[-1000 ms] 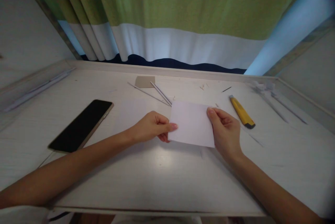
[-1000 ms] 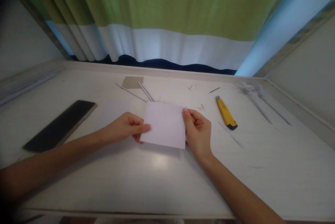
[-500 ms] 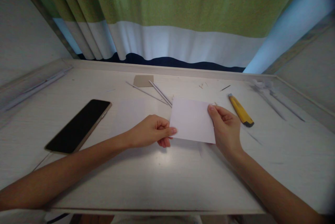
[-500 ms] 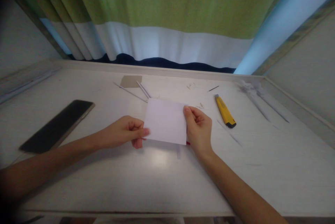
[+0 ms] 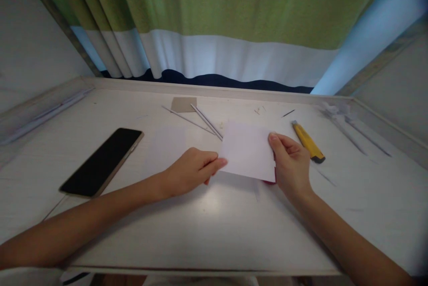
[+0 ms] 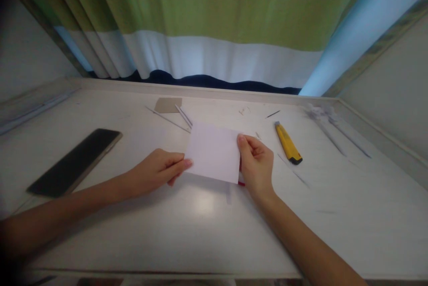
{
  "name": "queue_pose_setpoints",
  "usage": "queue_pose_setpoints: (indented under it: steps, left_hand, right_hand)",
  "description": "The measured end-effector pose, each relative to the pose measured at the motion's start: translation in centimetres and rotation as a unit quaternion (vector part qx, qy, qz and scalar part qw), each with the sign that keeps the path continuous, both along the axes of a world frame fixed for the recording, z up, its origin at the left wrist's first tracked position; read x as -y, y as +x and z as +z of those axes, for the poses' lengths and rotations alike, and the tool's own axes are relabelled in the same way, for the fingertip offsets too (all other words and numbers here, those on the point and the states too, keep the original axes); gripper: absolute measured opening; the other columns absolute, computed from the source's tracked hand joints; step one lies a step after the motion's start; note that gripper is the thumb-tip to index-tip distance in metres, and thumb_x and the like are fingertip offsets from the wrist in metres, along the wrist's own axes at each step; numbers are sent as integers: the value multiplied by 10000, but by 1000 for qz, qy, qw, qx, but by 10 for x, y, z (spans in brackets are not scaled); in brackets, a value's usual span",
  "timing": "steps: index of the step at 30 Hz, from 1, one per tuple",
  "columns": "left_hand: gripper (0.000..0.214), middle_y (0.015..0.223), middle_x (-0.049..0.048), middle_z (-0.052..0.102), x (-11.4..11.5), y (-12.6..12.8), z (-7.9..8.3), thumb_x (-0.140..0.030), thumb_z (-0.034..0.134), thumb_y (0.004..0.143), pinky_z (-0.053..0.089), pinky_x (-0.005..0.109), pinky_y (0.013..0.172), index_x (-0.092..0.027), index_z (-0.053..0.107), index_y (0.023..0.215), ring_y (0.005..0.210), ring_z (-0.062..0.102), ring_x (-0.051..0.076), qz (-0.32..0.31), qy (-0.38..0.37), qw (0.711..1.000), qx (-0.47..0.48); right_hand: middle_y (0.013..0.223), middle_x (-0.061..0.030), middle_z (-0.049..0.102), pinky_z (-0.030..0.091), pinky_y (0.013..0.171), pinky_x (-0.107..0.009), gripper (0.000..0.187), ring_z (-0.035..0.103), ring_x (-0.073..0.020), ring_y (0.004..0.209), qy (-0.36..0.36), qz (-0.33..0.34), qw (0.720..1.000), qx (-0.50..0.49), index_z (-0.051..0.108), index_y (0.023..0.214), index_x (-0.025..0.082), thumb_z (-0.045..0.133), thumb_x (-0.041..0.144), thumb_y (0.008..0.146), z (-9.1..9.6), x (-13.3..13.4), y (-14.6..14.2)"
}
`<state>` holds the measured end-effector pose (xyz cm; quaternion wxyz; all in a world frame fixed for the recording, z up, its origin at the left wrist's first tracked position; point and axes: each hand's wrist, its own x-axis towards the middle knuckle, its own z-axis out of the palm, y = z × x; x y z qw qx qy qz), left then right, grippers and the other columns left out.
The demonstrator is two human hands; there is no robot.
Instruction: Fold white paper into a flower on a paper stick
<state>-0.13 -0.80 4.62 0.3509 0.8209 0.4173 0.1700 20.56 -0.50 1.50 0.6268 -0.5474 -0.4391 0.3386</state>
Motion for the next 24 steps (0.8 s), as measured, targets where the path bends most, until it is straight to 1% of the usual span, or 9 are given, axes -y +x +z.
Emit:
queue_pose_setpoints:
  steps: [2, 5, 8, 10, 14, 17, 20, 22, 24]
  left_hand:
    - [389, 470, -42, 518, 0, -1, -1, -354, 357, 862, 318, 170, 511, -145, 453, 549, 462, 482, 55, -5, 62, 998, -18]
    - [353, 551, -32, 557, 0, -2, -2, -326, 346, 872, 328, 166, 527, -147, 463, 591, 528, 517, 61, -11, 90, 996, -9]
    - [321, 565, -32, 520, -2, -1, -2, -303, 328, 879, 323, 170, 513, -151, 459, 628, 535, 496, 67, 17, 114, 993, 3]
    - [303, 561, -34, 487, -3, -1, -1, -304, 328, 877, 327, 173, 501, -155, 453, 644, 526, 483, 72, 43, 125, 991, 15]
    - [284, 654, -5, 554, -7, -6, 1, -298, 290, 888, 388, 174, 548, -155, 498, 757, 631, 576, 98, 73, 117, 990, 35]
    - [271, 707, 27, 600, -12, -15, 9, -273, 286, 889, 410, 227, 603, -149, 521, 834, 684, 597, 146, 78, 210, 973, -65]
    - [224, 798, 56, 629, -16, -22, 29, -221, 315, 876, 414, 268, 632, -151, 528, 879, 737, 597, 183, 48, 307, 934, -176]
    - [198, 858, 54, 635, -16, -21, 47, -190, 334, 868, 416, 270, 639, -169, 520, 930, 776, 597, 190, 6, 344, 913, -217]
    - [192, 846, 46, 636, -15, -17, 66, -209, 334, 874, 410, 271, 614, -177, 512, 942, 754, 599, 191, -23, 375, 895, -240]
  right_hand:
    - [447, 50, 437, 246, 328, -200, 208, 342, -56, 365, 0, -7, 1000, -2, 637, 696, 186, 591, 390, 690, 1, 1, -1]
    - [422, 63, 407, 238, 306, -188, 209, 334, -48, 345, 3, -14, 1000, -14, 627, 672, 180, 595, 386, 688, 3, 1, -2]
    - [432, 67, 410, 274, 311, -178, 204, 356, -47, 354, -8, -4, 999, -39, 618, 670, 176, 605, 380, 683, 1, 1, -4]
    - [467, 58, 455, 338, 349, -182, 196, 404, -55, 387, -11, 13, 998, -61, 614, 684, 178, 608, 374, 685, -1, 0, -5]
    - [631, 4, 590, 463, 490, -239, 214, 550, -107, 527, -39, 66, 995, -71, 602, 768, 182, 592, 384, 699, -6, 0, -5]
    - [892, -60, 632, 492, 576, -281, 329, 613, -159, 717, -47, 83, 995, -18, 565, 988, 191, 559, 391, 727, 0, -2, 0]
    - [1079, -56, 579, 471, 718, -318, 382, 564, -178, 931, 66, 40, 989, 126, 481, 1130, 250, 517, 361, 766, 22, -7, 2]
    - [1070, -34, 583, 442, 775, -323, 273, 544, -176, 948, 135, 44, 956, 256, 561, 1022, 255, 521, 339, 766, 49, -11, -2]
    - [1009, -23, 612, 448, 715, -292, 221, 545, -181, 932, 154, 118, 908, 372, 606, 949, 255, 508, 344, 771, 81, -16, -10]
